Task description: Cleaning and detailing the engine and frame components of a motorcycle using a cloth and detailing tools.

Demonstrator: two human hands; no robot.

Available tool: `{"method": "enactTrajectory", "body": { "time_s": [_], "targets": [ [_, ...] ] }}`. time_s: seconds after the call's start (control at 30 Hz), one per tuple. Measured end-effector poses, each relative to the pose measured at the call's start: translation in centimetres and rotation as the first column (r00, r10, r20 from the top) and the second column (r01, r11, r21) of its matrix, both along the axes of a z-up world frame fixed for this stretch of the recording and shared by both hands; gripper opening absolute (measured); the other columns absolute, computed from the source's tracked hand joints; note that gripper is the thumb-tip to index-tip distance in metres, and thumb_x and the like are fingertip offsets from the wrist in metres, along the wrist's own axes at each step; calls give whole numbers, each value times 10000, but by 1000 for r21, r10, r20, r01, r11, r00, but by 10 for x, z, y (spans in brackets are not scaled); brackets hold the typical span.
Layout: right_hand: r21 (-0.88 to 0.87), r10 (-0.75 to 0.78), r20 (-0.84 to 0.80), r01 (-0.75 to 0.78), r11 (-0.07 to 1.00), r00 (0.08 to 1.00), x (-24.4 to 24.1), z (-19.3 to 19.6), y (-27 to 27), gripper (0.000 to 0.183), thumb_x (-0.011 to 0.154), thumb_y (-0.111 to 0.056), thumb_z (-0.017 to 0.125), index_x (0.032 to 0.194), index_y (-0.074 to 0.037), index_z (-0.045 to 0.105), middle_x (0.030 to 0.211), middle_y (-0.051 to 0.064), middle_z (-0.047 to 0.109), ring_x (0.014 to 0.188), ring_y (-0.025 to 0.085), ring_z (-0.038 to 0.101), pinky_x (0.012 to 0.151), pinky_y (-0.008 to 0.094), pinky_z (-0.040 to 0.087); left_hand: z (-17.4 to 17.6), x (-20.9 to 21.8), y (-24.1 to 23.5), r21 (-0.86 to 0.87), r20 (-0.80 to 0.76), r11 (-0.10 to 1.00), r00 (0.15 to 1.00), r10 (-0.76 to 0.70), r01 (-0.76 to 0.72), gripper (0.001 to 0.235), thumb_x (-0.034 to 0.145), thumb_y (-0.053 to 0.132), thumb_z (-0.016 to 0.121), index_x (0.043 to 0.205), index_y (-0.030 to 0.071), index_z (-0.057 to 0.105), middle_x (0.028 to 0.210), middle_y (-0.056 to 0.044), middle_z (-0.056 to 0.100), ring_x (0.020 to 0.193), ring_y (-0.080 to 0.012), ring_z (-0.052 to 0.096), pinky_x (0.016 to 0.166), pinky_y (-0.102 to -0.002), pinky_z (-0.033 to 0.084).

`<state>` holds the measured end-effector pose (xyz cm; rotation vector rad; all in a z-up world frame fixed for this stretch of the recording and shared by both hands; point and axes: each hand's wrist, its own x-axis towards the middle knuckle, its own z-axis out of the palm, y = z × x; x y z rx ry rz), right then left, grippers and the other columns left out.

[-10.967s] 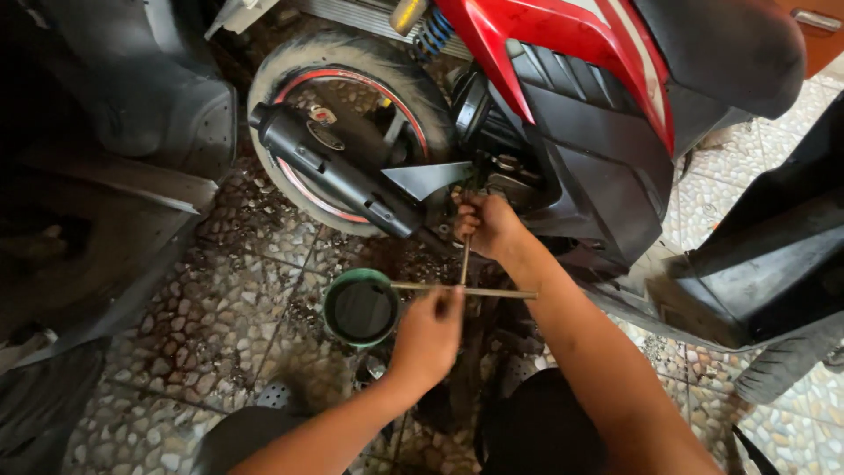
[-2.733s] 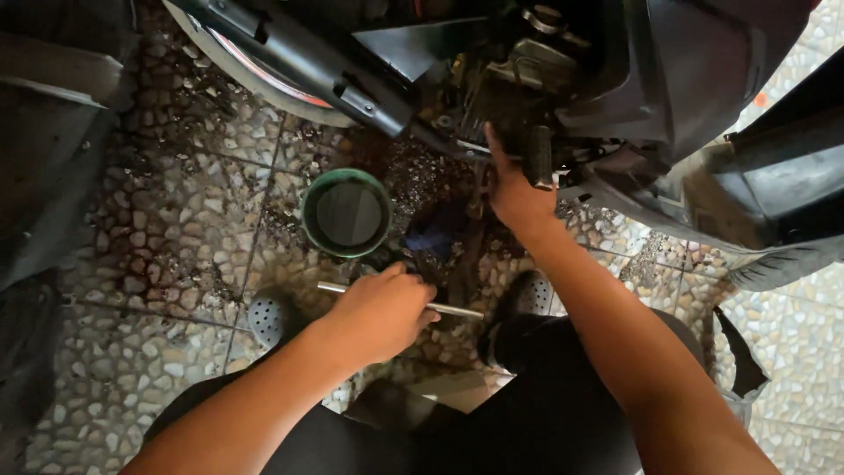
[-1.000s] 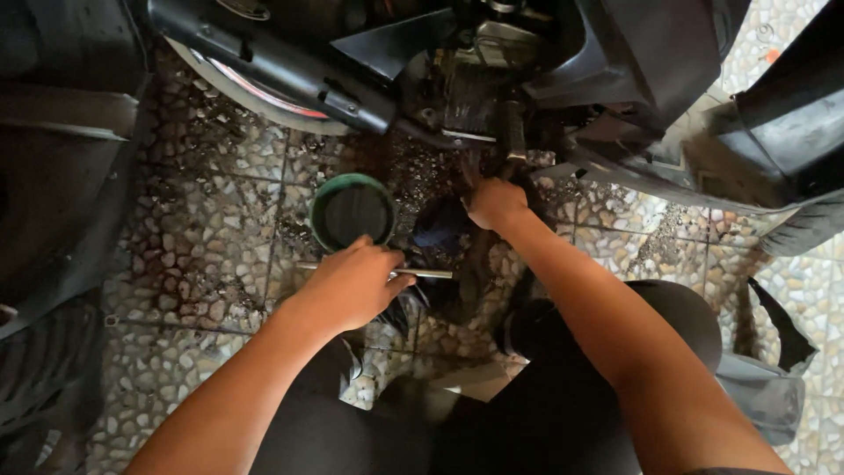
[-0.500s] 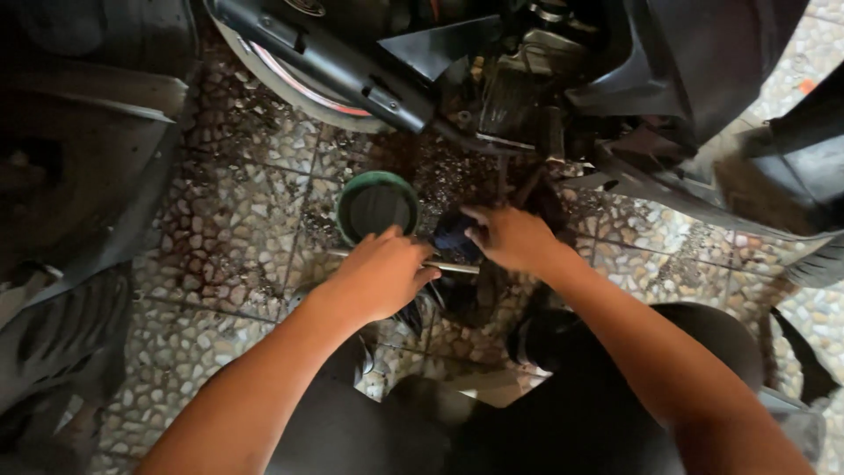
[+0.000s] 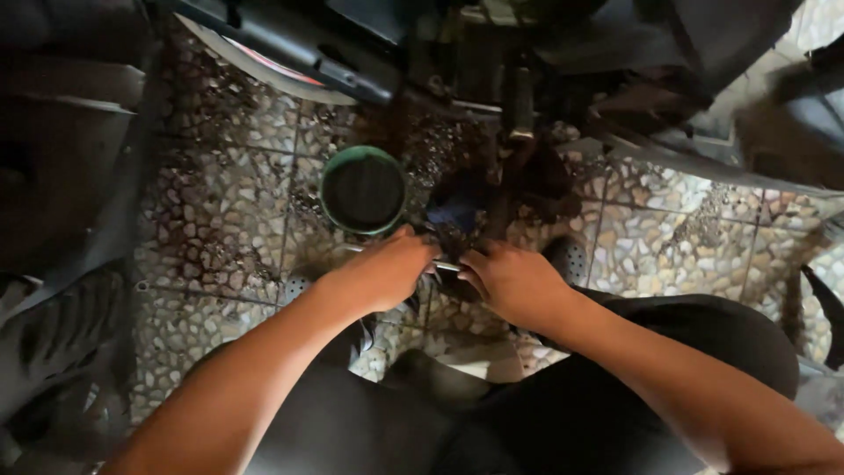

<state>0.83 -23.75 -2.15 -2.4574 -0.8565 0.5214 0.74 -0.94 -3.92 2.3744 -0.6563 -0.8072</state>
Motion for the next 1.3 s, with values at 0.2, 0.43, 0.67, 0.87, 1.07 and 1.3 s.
{"method": "enactTrajectory", "body": {
  "time_s": [0.2,0.43,0.67,0.87,1.07,1.3],
  "targets": [
    [301,-18,-3,18,954,1000,-3,-82,-32,168,911,-115,634,1055,-51,690,934,187,700,841,399,662,716,473,527,9,27,-22,220,-172,974,985,-15,53,242,999,120,580,1204,98,706,1215,-176,668,1209,-368,600,980,-489,522],
    [262,-294,-278,367,893,914,48,-136,-50,162,1040,-143,612,958,-13,665,687,118,559,659,224,518,621,376,470,32,73,10,71,214,965,949,231,-251,411,947,262,658,1325,106,622,1345,-160,578,1230,-393,544,976,-548,482],
    [555,-51,-514,377,741,856,145,-260,-89,184,1048,-195,692,959,-52,617,813,35,564,817,156,543,844,353,526,36,67,27,30,392,922,853,345,-387,393,968,317,642,1308,120,634,1372,-115,565,1269,-383,527,991,-601,417],
    [-15,-341,-1,341,940,940,197,-316,-97,301,1104,-269,453,1153,-83,684,1059,157,705,911,351,657,844,498,512,37,53,39,-3,327,936,884,334,-352,408,968,326,629,1321,123,626,1378,-119,563,1274,-394,510,972,-629,393],
    [-191,-102,627,280,941,772,212,-410,-118,310,1098,-227,421,1192,-81,677,1219,176,689,1090,397,667,882,563,492,56,45,47,3,261,928,896,360,-374,389,972,337,627,1302,131,645,1371,-94,592,1268,-365,554,1014,-571,412],
    [420,-487,-786,907,31,381,172,-297,-41,158,993,-203,645,1133,-132,623,894,61,690,721,224,661,583,349,494,50,42,51,-2,271,925,890,367,-380,396,986,338,624,1321,127,622,1370,-105,578,1258,-371,558,990,-592,416]
  ]
}}
